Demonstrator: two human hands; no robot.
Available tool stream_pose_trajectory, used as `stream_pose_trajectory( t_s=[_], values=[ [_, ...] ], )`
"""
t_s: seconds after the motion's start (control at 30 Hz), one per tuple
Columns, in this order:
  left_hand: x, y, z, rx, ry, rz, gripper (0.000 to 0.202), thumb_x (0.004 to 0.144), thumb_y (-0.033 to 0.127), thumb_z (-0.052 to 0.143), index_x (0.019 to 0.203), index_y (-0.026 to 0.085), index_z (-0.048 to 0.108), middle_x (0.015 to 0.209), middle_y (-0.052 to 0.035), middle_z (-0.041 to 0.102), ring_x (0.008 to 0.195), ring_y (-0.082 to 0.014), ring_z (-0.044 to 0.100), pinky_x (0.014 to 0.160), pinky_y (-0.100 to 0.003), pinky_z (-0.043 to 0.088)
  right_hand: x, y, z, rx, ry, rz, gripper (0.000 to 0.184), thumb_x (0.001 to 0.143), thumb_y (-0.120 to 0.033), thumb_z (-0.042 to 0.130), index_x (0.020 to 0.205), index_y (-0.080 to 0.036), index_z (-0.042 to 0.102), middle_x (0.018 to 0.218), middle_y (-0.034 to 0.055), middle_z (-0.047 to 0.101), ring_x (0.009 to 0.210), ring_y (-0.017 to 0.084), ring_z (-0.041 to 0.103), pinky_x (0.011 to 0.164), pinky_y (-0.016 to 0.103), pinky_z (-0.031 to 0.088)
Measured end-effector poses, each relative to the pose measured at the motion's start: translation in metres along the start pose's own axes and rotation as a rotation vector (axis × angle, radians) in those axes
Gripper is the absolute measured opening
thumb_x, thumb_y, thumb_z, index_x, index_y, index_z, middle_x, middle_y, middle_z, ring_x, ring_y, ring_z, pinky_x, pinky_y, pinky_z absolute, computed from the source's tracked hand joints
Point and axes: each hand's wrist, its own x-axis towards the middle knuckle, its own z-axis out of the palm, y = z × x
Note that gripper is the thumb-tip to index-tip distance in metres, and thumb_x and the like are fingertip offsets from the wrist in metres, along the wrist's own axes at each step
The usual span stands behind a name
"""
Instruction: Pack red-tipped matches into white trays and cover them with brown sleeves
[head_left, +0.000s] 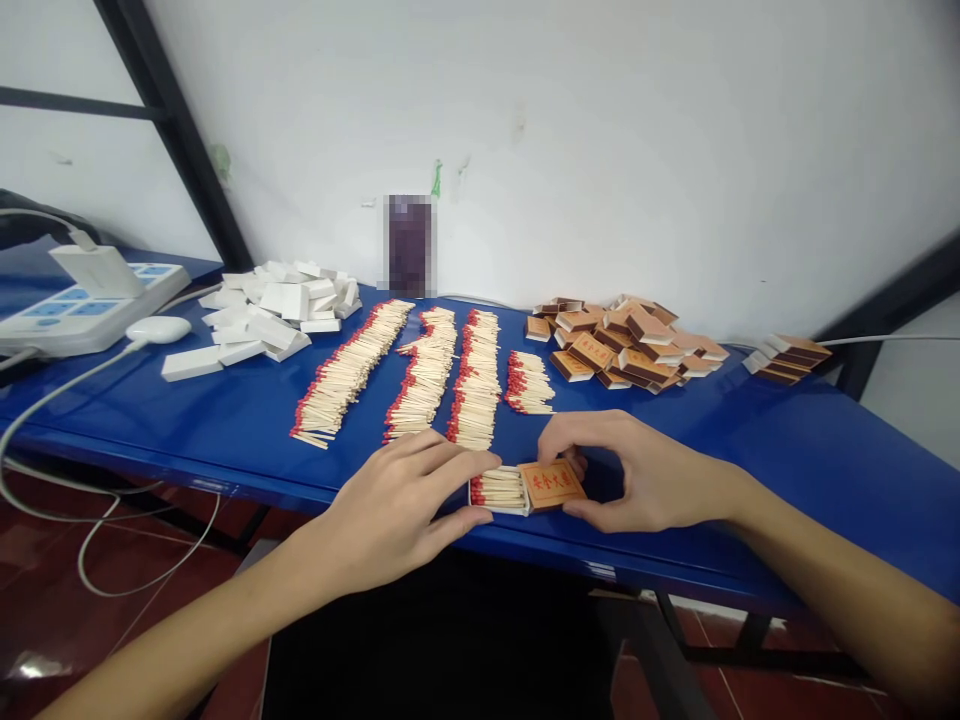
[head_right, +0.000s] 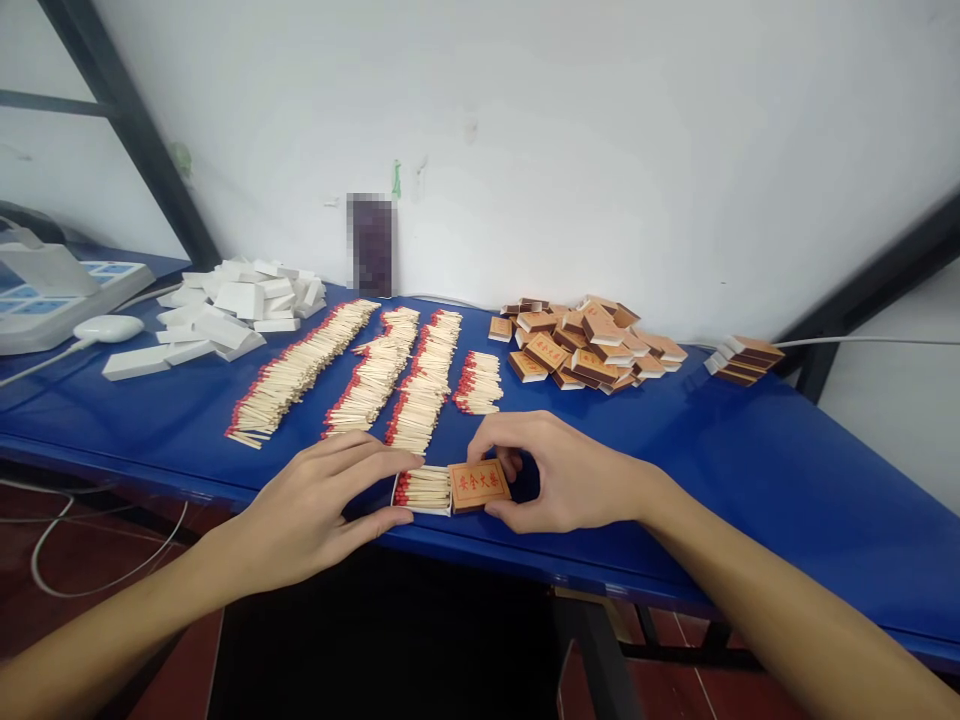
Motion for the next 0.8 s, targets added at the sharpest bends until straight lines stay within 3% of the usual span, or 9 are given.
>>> stream_pose_trajectory(
  t_s=[0.8],
  values=[
    [-0.0003,0.0012,0.0004,0.003,0.043,-0.073,0.032,0.095,0.041,0.061,0.119,0.020,0.058,0.101,-0.0060,0.070,0.091,-0.0226,0.063,0.078,-0.034,0.052,0.0001,0.0002,0.0021,0.042,-0.021,0.030,0.022,0.077,-0.026,0.074,0.095,-0.020,0.063,0.083,0.0000,0.063,0.065,0.011,0.053,0.059,0.023,0.047]
  ],
)
